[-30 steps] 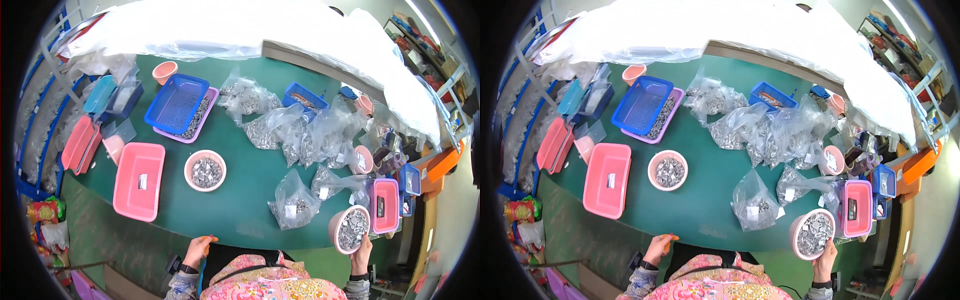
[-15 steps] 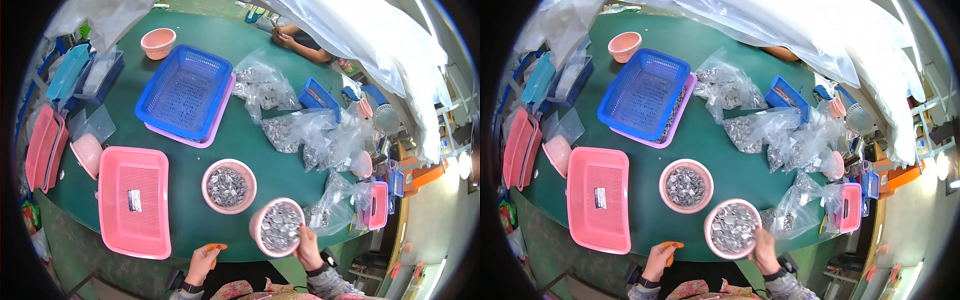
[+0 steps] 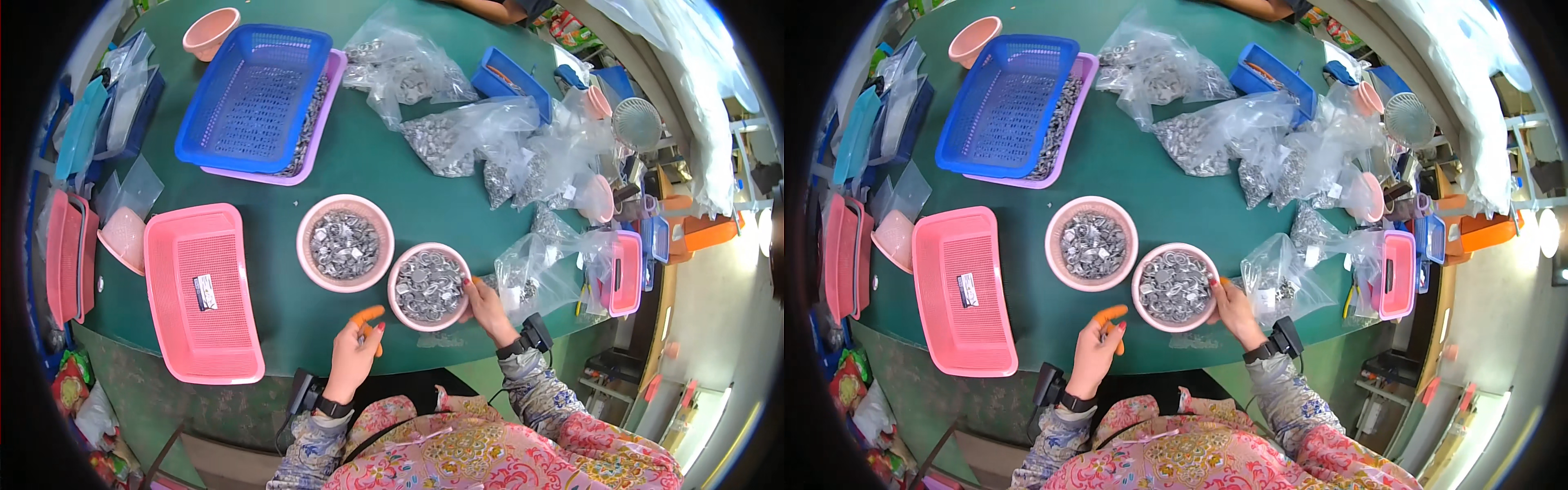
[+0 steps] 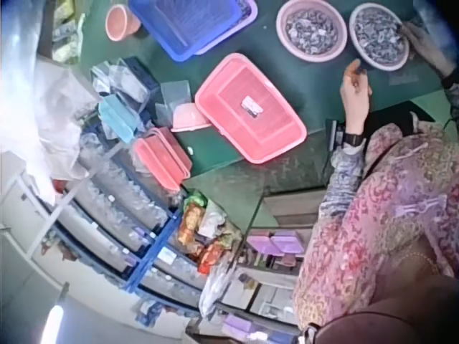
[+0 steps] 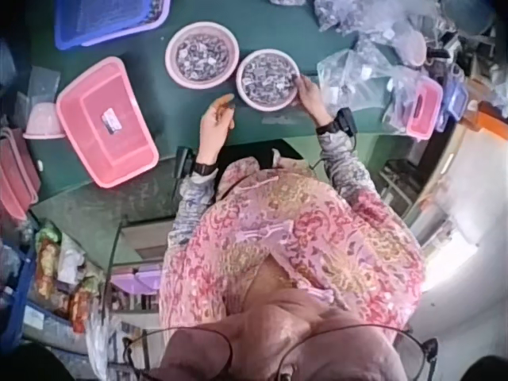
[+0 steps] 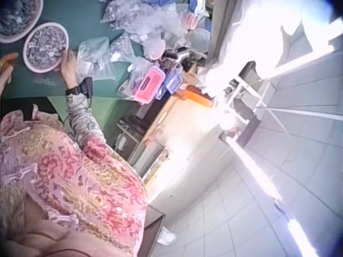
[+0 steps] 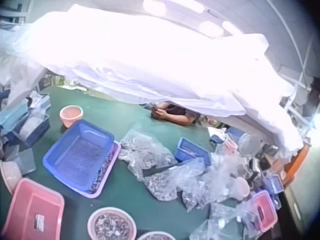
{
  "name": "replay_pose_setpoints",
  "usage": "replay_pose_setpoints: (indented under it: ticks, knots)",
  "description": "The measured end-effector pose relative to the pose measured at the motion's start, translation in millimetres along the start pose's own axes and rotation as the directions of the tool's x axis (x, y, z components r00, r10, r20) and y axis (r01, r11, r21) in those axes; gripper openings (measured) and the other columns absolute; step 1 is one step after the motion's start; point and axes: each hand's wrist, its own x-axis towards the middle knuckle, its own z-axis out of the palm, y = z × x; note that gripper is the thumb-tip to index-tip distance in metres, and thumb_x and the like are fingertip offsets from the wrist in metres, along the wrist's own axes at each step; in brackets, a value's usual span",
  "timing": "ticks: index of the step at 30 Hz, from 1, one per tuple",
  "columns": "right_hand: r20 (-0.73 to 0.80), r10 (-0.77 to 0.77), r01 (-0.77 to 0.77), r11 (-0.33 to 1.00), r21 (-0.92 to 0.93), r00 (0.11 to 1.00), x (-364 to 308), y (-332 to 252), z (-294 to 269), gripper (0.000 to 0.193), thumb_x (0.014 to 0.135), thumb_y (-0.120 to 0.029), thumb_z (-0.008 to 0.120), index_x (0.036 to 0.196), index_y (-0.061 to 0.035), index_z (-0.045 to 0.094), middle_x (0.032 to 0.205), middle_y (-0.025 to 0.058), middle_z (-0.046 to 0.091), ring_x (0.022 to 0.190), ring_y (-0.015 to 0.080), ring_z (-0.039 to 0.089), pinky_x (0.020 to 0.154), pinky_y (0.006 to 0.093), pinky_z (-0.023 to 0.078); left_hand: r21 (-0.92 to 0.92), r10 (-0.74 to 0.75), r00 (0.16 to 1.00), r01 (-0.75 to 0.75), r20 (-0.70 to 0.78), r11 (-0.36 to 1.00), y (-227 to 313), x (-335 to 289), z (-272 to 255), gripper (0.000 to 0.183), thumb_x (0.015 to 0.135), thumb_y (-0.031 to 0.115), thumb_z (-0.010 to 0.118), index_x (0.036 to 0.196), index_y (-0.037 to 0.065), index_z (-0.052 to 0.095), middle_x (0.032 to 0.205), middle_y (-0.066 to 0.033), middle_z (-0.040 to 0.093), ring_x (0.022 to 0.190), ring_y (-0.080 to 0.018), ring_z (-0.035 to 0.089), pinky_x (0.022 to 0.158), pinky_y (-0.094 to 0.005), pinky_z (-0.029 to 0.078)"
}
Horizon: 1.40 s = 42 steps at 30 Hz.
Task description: Sorting small metal components and trimming excess material using pliers on a fabrication floor.
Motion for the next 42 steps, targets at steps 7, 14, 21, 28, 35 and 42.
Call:
replay_pose_setpoints:
  ticks: [7, 14, 21, 28, 35, 42]
  knots:
    - [0.256, -0.681, 0.673, 0.459, -0.58, 0.686, -40.1, -70.9, 1.2, 0.072, 0.069, -0.026, 0.078, 0.132, -0.0082, 0.048, 0.13, 0.0176, 0.045, 0.118, 0.0348, 0.045, 0.095, 0.0434, 0.041, 0.172, 0.044, 0.998, -0.034, -0.054, 0.984, -23.2, 14.7, 23.7, 0.024, 0.092, 0.019, 0.058, 0.106, 0.0, 0.056, 0.074, -0.0099, 0.068, 0.066, -0.0143, 0.063, 0.061, -0.0288, 0.047]
    - [0.471, -0.793, 0.855, 0.115, -0.506, 0.386, 8.7, -59.4, 29.5, 0.049, 0.075, -0.039, 0.07, 0.118, -0.0192, 0.061, 0.125, 0.0158, 0.049, 0.12, 0.0388, 0.043, 0.1, 0.0535, 0.033, 0.263, 0.119, 0.984, -0.081, -0.132, 0.961, -11.4, 34.0, 49.2, 0.017, 0.088, 0.014, 0.058, 0.096, -0.001, 0.054, 0.073, -0.0144, 0.068, 0.069, -0.0271, 0.067, 0.062, -0.0349, 0.048]
    - [0.404, -0.781, 0.828, 0.244, -0.505, 0.477, 23.3, -54.3, 22.9, 0.045, 0.073, -0.037, 0.07, 0.112, -0.0171, 0.063, 0.117, 0.0146, 0.052, 0.111, 0.0366, 0.046, 0.091, 0.049, 0.036, 0.336, 0.226, 0.968, -0.176, -0.114, 0.925, 7.6, 54.0, 49.6, 0.012, 0.09, 0.009, 0.056, 0.097, 0.0, 0.053, 0.07, -0.0126, 0.066, 0.06, -0.0191, 0.064, 0.058, -0.0306, 0.046]
    - [0.484, -0.825, 0.862, 0.01, -0.506, 0.293, 19.4, -45.8, 39.2, 0.033, 0.072, -0.038, 0.071, 0.093, -0.0138, 0.064, 0.101, 0.0094, 0.056, 0.094, 0.0294, 0.051, 0.08, 0.0459, 0.036, 0.417, 0.116, 0.981, -0.041, -0.155, 0.908, -9.9, 30.5, 40.9, 0.02, 0.091, 0.017, 0.055, 0.1, -0.001, 0.054, 0.078, -0.0159, 0.069, 0.071, -0.0219, 0.066, 0.064, -0.0333, 0.048]
    - [0.538, -0.808, 0.86, -0.079, -0.504, 0.24, 11.7, -47.8, 44.1, 0.029, 0.07, -0.037, 0.07, 0.088, -0.0145, 0.066, 0.097, 0.0087, 0.055, 0.088, 0.0271, 0.052, 0.08, 0.0459, 0.037, 0.353, 0.035, 0.997, -0.011, -0.062, 0.935, -23.4, 19.1, 31.5, 0.027, 0.092, 0.025, 0.056, 0.097, -0.001, 0.057, 0.08, -0.0167, 0.069, 0.073, -0.0257, 0.068, 0.064, -0.0343, 0.048]
    - [0.517, -0.82, 0.894, -0.015, -0.447, 0.245, 25.0, -45.7, 41.1, 0.02, 0.073, -0.029, 0.07, 0.085, -0.0137, 0.064, 0.089, 0.0076, 0.053, 0.087, 0.0266, 0.052, 0.077, 0.0384, 0.041, 0.268, 0.025, 0.998, -0.011, -0.051, 0.963, -16.9, 20.9, 0.8, 0.03, 0.093, 0.024, 0.055, 0.101, -0.004, 0.062, 0.076, -0.0118, 0.07, 0.066, -0.0168, 0.063, 0.061, -0.0299, 0.046]
